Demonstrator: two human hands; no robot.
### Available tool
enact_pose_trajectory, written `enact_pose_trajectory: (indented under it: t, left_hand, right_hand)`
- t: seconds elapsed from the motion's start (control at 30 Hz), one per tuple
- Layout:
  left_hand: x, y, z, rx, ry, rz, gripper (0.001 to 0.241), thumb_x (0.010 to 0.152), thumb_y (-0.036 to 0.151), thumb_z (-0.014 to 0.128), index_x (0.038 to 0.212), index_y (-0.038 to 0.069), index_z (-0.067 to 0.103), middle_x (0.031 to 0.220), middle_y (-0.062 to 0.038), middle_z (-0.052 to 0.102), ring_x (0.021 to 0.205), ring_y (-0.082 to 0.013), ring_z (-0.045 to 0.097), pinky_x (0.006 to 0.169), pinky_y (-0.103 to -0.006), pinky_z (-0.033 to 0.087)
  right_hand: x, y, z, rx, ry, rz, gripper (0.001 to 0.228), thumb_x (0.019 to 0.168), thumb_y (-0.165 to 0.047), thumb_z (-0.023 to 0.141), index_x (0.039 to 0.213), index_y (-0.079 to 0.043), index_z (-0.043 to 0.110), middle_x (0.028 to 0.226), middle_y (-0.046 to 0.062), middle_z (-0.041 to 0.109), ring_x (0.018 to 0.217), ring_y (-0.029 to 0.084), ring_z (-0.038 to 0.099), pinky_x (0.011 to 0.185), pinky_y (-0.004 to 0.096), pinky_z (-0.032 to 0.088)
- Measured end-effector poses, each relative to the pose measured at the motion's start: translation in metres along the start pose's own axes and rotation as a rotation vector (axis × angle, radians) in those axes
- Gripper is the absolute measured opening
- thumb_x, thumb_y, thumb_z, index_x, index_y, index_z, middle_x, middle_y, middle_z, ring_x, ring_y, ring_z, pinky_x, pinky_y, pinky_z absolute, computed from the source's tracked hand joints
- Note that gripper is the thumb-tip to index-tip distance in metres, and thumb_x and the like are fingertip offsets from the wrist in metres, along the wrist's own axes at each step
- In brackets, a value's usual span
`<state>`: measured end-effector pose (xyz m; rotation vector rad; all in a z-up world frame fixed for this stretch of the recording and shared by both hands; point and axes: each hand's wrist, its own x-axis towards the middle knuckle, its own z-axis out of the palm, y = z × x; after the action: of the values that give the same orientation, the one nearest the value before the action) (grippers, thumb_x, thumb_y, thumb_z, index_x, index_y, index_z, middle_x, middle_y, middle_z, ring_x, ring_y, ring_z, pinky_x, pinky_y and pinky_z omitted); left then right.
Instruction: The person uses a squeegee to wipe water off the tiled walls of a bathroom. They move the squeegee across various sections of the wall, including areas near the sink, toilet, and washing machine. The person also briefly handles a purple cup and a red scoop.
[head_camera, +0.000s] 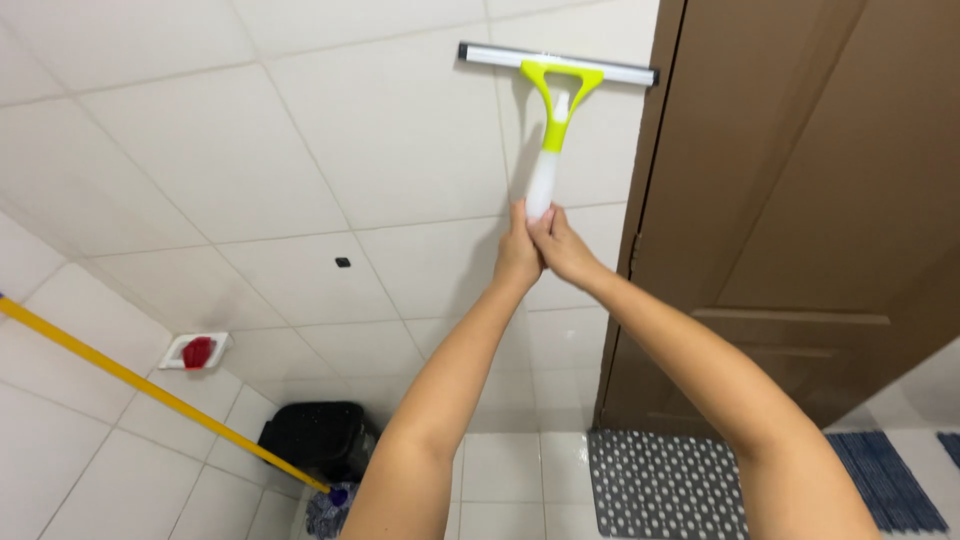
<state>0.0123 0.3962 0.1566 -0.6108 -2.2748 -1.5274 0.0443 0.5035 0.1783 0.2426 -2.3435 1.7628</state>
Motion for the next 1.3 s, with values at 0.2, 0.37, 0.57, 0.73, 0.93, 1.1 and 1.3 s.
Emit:
enact_pose_trajectory:
  t: [0.2, 0.37, 0.57, 0.73, 0.93, 1.1, 1.3]
  left_hand:
    - [-0.082, -0.026, 0.0, -0.011, -0.156, -0.269, 0.04, 0.103, 0.043, 0.049, 0.128, 0.013, 0.039, 0.099, -0.023, 0.071, 0.078, -0.0381, 0.072, 0.062, -0.0485, 0.058]
    - [-0.13, -0.098, 0.014, 0.179, -0.236, -0.179, 0.04, 0.106, 0.041, 0.05, 0.13, 0.011, 0.04, 0.098, -0.024, 0.072, 0.085, -0.0417, 0.069, 0.072, -0.0517, 0.053]
    - [-0.15, -0.115, -0.009, 0.192, -0.416, -0.353, 0.037, 0.102, 0.037, 0.052, 0.127, 0.012, 0.043, 0.102, -0.023, 0.071, 0.091, -0.0415, 0.07, 0.076, -0.0515, 0.053]
    - [-0.188, -0.168, -0.005, 0.151, -0.425, -0.39, 0.037, 0.102, 0.035, 0.055, 0.128, 0.01, 0.045, 0.105, -0.023, 0.073, 0.096, -0.0425, 0.069, 0.078, -0.0506, 0.052]
    - [-0.196, -0.155, -0.009, -0.107, -0.184, -0.351, 0.042, 0.102, 0.038, 0.058, 0.131, 0.01, 0.049, 0.103, -0.022, 0.073, 0.096, -0.0402, 0.072, 0.08, -0.0468, 0.054]
    - [-0.169, -0.124, -0.015, -0.249, -0.153, -0.268, 0.046, 0.101, 0.042, 0.056, 0.132, 0.007, 0.051, 0.106, -0.022, 0.073, 0.097, -0.0397, 0.072, 0.081, -0.0454, 0.055]
    - [-0.142, -0.118, 0.016, -0.199, -0.192, -0.299, 0.045, 0.101, 0.045, 0.055, 0.127, 0.008, 0.053, 0.094, -0.021, 0.074, 0.085, -0.0386, 0.074, 0.073, -0.046, 0.056]
  right_hand:
    - [-0.053, 0.075, 0.036, 0.026, -0.097, 0.155, 0.07, 0.103, -0.045, 0.046, 0.147, 0.007, 0.026, 0.12, 0.022, 0.064, 0.103, 0.027, 0.067, 0.088, 0.039, 0.057]
    - [-0.085, 0.125, 0.067, 0.096, -0.135, 0.475, 0.059, 0.103, -0.044, 0.045, 0.137, 0.003, 0.036, 0.113, 0.017, 0.063, 0.094, 0.024, 0.067, 0.076, 0.04, 0.063]
    - [-0.098, 0.172, 0.114, 0.287, -0.012, 0.689, 0.053, 0.104, -0.041, 0.044, 0.138, -0.001, 0.039, 0.118, 0.015, 0.06, 0.098, 0.023, 0.066, 0.079, 0.04, 0.062]
    - [-0.124, 0.201, 0.156, 0.18, 0.128, 0.635, 0.065, 0.102, -0.038, 0.053, 0.151, -0.002, 0.03, 0.123, 0.015, 0.062, 0.106, 0.021, 0.064, 0.091, 0.036, 0.055]
    - [-0.128, 0.18, 0.16, -0.086, 0.235, 0.389, 0.064, 0.1, -0.037, 0.062, 0.148, -0.001, 0.04, 0.12, 0.015, 0.066, 0.107, 0.018, 0.065, 0.094, 0.033, 0.051]
    - [-0.113, 0.151, 0.148, 0.244, 0.355, 0.328, 0.052, 0.101, -0.032, 0.063, 0.14, 0.0, 0.05, 0.119, 0.011, 0.064, 0.104, 0.014, 0.061, 0.09, 0.029, 0.053]
    - [-0.098, 0.156, 0.126, 0.274, 0.452, 0.269, 0.052, 0.105, -0.038, 0.054, 0.145, -0.006, 0.044, 0.123, 0.005, 0.062, 0.112, 0.011, 0.057, 0.095, 0.026, 0.049]
